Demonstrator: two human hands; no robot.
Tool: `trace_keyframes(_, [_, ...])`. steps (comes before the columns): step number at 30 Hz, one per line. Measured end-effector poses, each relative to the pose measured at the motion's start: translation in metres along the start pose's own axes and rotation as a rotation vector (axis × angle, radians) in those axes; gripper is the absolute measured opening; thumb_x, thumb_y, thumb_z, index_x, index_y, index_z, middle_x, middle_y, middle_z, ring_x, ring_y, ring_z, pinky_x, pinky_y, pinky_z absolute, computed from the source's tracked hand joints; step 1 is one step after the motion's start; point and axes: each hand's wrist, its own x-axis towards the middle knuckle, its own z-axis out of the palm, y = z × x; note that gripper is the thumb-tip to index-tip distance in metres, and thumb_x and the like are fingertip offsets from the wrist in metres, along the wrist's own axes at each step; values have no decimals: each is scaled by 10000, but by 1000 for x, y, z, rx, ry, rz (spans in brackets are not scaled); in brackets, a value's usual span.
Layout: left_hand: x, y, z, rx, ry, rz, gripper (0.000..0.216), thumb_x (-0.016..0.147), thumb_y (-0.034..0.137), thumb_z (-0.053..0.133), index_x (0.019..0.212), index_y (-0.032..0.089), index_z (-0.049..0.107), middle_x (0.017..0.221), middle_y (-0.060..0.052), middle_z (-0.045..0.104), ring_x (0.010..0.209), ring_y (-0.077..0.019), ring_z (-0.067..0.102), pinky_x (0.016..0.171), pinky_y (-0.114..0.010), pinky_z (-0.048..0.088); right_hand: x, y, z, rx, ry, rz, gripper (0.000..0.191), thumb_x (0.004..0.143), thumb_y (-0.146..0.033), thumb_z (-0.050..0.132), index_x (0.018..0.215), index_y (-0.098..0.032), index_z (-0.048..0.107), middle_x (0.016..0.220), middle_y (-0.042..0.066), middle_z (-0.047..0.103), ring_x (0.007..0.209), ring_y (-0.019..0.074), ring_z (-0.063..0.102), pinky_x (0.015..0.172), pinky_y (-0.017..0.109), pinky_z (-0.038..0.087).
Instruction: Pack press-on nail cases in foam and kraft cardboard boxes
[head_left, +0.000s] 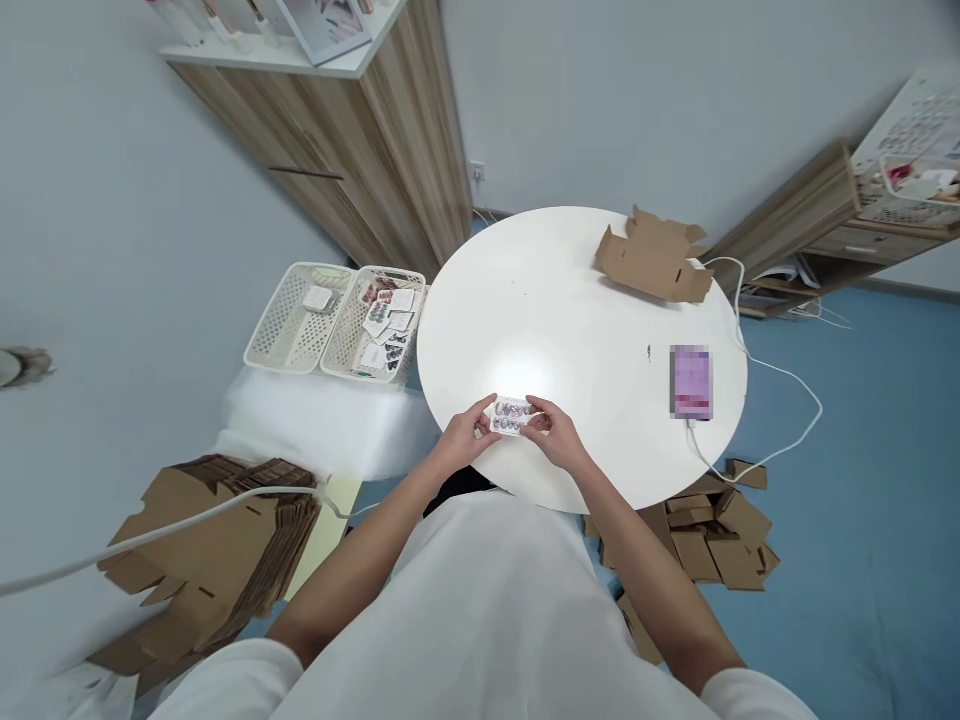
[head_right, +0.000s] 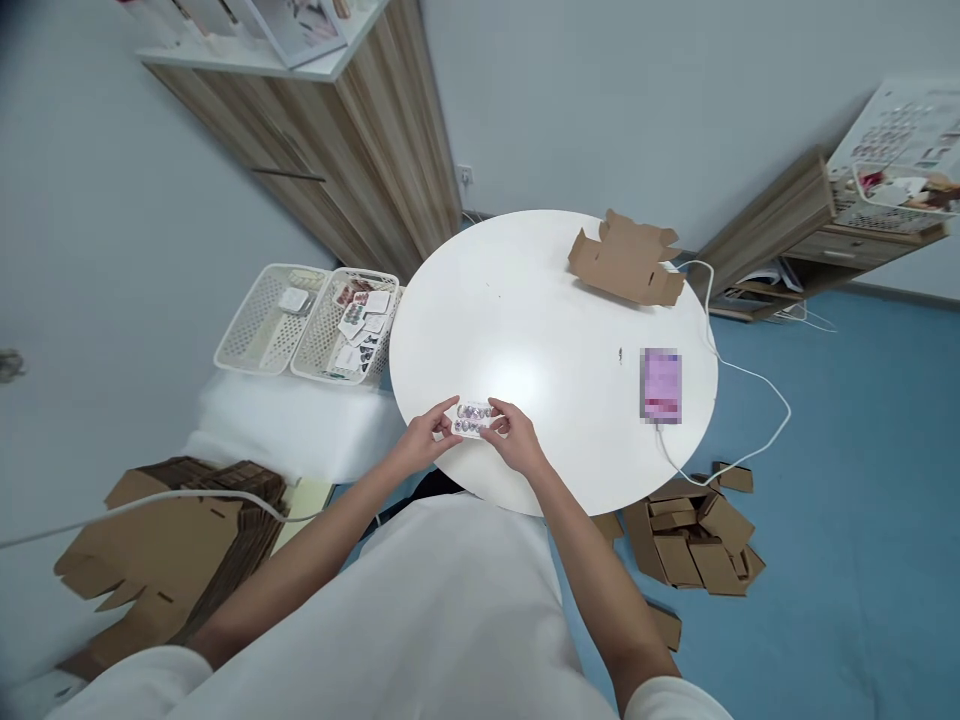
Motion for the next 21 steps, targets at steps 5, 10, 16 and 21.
trace_keyframes(5, [17, -43, -36, 104, 67, -16, 635, 686, 232, 619, 1281, 241, 398, 875, -13, 506, 762, -142, 510, 738, -295, 434, 39, 0, 44, -257, -118, -8, 653, 691, -213, 612, 1288, -270, 351, 992, 34, 500, 705, 118, 503, 721, 334, 463])
trace_keyframes(10, [40, -77, -70, 188, 49, -18, 633, 705, 188, 586, 1300, 208, 369, 888, -33, 473, 791, -164, 497, 776, -329, 430, 79, -3, 86, -433, -141, 37, 637, 739, -208, 562, 1320, -250, 303, 1002, 50, 493, 718, 136, 501, 711, 325, 446])
trace_keyframes(16, [65, -108, -90, 317, 8, -40, 628, 723, 175, 558, 1313, 183, 344, 961, -72, 476, 849, -204, 504, 784, -346, 420, 114, 4, 118, -627, -165, 95, 628, 758, -231, 559, 1325, -228, 289, 1061, 89, 488, 887, 206, 510, 697, 315, 430])
trace_keyframes(21, [72, -116, -90, 390, -6, -51, 632, 713, 156, 552, 1309, 141, 343, 1013, -107, 473, 974, -251, 483, 831, -368, 402, 120, 7, 133, -715, -114, 156, 608, 767, -167, 517, 1332, -193, 291, 1062, 124, 493, 911, 231, 506, 716, 338, 434])
